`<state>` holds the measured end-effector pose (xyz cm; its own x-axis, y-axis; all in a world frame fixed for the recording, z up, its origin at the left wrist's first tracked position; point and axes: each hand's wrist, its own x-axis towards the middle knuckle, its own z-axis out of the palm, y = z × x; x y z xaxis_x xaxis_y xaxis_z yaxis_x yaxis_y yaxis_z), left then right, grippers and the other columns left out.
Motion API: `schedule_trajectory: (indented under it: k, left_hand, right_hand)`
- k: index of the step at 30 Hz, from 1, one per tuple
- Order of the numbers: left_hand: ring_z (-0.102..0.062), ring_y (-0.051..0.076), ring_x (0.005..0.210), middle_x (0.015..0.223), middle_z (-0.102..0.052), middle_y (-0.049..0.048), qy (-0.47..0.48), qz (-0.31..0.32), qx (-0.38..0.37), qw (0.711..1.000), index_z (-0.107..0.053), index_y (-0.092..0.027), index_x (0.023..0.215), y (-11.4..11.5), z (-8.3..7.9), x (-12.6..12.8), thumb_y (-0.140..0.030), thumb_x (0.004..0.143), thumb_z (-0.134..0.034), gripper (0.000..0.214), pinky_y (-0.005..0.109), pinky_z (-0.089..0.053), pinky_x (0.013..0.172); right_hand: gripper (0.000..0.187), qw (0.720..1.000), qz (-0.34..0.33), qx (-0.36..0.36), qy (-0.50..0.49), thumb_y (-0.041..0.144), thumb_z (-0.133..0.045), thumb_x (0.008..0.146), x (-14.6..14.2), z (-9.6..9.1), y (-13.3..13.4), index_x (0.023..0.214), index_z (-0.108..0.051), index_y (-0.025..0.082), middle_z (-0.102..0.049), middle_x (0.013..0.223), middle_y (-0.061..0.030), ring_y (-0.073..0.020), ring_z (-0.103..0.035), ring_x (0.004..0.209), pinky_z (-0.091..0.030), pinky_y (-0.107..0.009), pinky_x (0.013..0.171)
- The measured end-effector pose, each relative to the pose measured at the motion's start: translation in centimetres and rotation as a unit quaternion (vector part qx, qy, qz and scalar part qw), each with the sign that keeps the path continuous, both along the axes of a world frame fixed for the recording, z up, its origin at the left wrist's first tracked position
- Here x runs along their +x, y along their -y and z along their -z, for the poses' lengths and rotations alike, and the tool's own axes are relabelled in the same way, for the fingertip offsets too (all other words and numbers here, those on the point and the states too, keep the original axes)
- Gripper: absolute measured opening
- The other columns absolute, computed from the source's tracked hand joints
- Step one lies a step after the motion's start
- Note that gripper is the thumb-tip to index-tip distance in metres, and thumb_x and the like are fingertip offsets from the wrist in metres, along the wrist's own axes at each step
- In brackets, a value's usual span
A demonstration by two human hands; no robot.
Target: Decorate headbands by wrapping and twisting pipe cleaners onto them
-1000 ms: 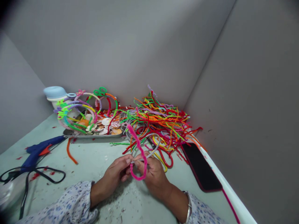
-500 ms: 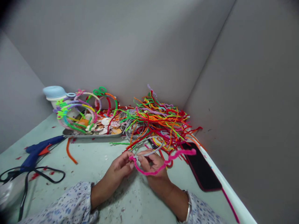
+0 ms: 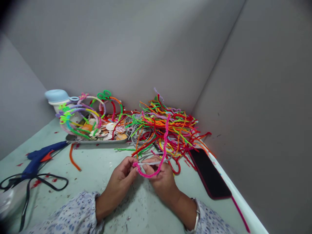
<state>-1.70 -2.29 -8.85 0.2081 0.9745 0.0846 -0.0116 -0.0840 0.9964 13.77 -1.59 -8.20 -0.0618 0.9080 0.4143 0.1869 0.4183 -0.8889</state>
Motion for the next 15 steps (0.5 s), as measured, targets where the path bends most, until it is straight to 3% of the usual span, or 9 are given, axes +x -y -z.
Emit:
schedule_trajectory:
  k: [15]
  left_hand:
    - [-0.042,0.012,0.067,0.078,-0.052,-0.0018,-0.015,-0.01,0.004,1.0,-0.053,-0.019,0.092,0.25,0.01,-0.08,-0.033,0.092,-0.05,0.015,0.023,-0.031,0.058]
  right_hand:
    - [0.008,1.0,-0.006,-0.017,-0.002,0.023,-0.065,0.081,0.09,0.19,-0.03,0.081,-0.072,0.02,-0.07,0.078,-0.0033,-0.0192,-0.064,0.076,-0.051,-0.03,0.074]
